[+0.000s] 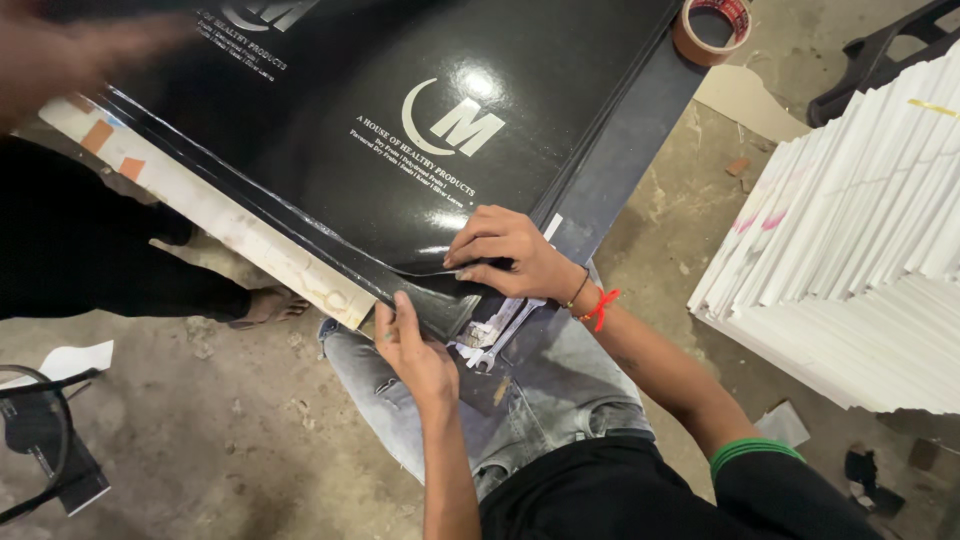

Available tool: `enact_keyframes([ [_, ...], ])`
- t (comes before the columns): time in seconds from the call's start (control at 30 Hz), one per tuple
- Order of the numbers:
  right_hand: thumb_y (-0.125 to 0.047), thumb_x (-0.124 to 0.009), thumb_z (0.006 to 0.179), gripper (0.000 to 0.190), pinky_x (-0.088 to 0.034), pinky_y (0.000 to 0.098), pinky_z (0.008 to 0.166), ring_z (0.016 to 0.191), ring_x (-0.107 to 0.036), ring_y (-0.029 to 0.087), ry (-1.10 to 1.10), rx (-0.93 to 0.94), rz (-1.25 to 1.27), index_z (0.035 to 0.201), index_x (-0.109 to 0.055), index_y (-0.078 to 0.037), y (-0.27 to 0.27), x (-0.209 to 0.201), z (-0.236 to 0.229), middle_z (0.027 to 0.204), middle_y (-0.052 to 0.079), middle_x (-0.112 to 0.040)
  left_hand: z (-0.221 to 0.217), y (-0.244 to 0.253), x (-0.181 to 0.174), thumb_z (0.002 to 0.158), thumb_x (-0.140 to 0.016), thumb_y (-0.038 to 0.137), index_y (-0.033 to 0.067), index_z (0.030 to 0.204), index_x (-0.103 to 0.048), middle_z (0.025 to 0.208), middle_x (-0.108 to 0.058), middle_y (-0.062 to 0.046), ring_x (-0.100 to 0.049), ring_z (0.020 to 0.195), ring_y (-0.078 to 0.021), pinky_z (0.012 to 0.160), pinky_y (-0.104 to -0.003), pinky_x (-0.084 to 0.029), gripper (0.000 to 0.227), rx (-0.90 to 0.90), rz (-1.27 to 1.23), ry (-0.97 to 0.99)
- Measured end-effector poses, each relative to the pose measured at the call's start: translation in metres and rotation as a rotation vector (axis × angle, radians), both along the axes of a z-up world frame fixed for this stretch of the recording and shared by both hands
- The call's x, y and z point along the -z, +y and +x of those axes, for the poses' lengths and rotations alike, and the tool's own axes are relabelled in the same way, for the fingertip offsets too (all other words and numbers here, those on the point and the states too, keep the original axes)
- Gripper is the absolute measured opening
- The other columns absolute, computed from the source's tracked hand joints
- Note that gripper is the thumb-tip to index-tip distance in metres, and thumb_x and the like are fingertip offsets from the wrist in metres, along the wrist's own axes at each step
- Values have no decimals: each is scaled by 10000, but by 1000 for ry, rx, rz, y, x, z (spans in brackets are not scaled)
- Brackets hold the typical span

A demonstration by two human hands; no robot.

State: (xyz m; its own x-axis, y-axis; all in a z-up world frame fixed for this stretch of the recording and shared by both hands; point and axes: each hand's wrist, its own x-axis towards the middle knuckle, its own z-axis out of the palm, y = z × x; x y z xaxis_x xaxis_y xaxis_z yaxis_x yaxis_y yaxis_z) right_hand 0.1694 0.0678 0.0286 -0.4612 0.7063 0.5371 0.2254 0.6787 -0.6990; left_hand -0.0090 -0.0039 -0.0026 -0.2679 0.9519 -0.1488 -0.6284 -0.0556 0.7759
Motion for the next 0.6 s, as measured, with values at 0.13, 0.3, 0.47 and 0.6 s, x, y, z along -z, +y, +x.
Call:
enact_keyframes([
  [0.13,-136,-768,884,141,-492,371,847,939,-650,227,-5,15,-20,1009,-755,-73,-1,-1,0,1052,19,-732,0,0,5,1101,-514,187,21,1069,-592,1010,-596,-24,-543,929,-87,870,-265,-476,187,-24,-21,42],
  [0.3,-135,-764,897,133,-507,374,846,940,-654,236,10,19,-26,1007,-748,-61,0,-1,1,1033,28,-721,-1,0,10,1101,-490,243,45,907,-510,890,-503,1,-447,846,-78,813,-247,-440,278,-25,-24,59],
  [0.47,-76,-675,947,119,-519,376,845,970,-661,267,64,37,-81,1029,-717,1,0,7,3,1053,107,-715,-3,0,20,1095,-531,262,63,871,-486,866,-464,20,-443,833,-81,810,-267,-454,303,-5,-10,-5],
  [0.6,-47,-644,984,98,-508,350,779,879,-659,259,122,205,-151,964,-671,45,-3,7,-4,1033,166,-709,-4,3,35,1159,-617,234,82,882,-469,859,-391,53,-370,817,-72,719,-266,-356,349,-78,-16,147],
])
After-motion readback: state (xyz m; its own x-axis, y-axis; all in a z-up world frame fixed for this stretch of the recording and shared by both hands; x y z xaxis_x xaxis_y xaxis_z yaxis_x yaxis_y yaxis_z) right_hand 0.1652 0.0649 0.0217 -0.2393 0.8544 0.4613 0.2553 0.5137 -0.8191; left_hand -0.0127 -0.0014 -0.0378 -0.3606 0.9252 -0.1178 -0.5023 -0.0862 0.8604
